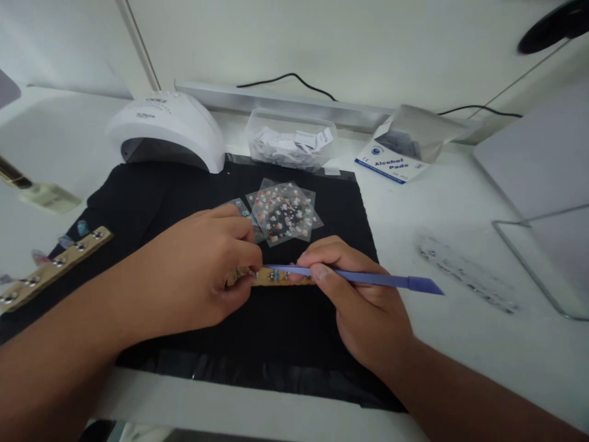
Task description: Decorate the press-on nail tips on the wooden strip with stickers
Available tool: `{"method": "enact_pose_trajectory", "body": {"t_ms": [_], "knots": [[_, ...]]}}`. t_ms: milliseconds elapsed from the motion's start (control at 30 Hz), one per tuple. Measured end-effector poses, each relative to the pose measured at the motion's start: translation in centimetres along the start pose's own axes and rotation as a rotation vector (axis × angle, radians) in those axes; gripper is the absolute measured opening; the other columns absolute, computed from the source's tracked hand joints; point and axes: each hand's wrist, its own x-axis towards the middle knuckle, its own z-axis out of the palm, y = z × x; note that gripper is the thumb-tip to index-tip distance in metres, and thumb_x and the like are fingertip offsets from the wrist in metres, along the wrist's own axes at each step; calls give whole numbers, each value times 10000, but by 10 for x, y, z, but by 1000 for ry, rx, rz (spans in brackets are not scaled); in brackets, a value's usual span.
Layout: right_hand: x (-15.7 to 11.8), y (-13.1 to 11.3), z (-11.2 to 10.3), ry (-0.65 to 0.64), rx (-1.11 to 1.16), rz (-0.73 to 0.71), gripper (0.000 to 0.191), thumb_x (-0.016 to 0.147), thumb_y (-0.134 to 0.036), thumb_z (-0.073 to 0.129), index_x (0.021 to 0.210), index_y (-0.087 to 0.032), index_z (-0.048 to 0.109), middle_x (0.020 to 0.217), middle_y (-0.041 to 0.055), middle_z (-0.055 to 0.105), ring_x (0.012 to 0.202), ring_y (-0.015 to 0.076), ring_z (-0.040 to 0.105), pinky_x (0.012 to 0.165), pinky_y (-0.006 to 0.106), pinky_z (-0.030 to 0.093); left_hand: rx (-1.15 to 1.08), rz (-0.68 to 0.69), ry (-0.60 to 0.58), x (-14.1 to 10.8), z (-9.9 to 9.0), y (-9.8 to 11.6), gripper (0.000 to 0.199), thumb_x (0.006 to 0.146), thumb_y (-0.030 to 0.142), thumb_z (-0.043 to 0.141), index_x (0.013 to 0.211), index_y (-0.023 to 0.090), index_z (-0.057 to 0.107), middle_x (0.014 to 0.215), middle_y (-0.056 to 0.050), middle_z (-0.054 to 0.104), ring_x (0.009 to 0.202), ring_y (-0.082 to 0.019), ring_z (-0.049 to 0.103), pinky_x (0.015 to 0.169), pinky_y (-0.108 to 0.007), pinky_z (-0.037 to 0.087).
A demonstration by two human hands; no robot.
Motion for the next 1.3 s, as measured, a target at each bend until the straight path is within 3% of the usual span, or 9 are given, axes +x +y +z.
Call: {"method": "enact_pose_trajectory", "body": {"t_ms": [500,733,1000,1300], "knots": [[-1,-1,0,11,-8,16,172,920,-195,564,875,-268,713,795,-7,705,816,175,647,720,338,502,-17,22,2,-3,-1,-1,255,815,72,552,821,198,773,743,-41,584,729,-196,502,633,-335,382],[3,-1,-3,75,56,62,158,886,-184,602,840,-271,726,781,-1,694,732,164,656,643,310,528,-72,-8,-21,-2,-2,0,259,832,94,521,826,185,763,755,-42,596,748,-189,516,634,-329,392],[14,4,-11,235,233,77,135,873,-205,632,820,-278,733,723,-12,718,705,181,699,701,347,553,-102,-19,61,0,-4,-2,232,851,102,522,790,158,739,769,-50,603,789,-188,527,655,-306,407],[17,5,-11,243,218,77,127,872,-203,633,806,-267,720,707,-12,707,706,175,691,714,347,552,-75,26,9,2,4,-9,219,877,90,542,825,164,742,828,-55,590,816,-193,512,693,-315,399]]}}
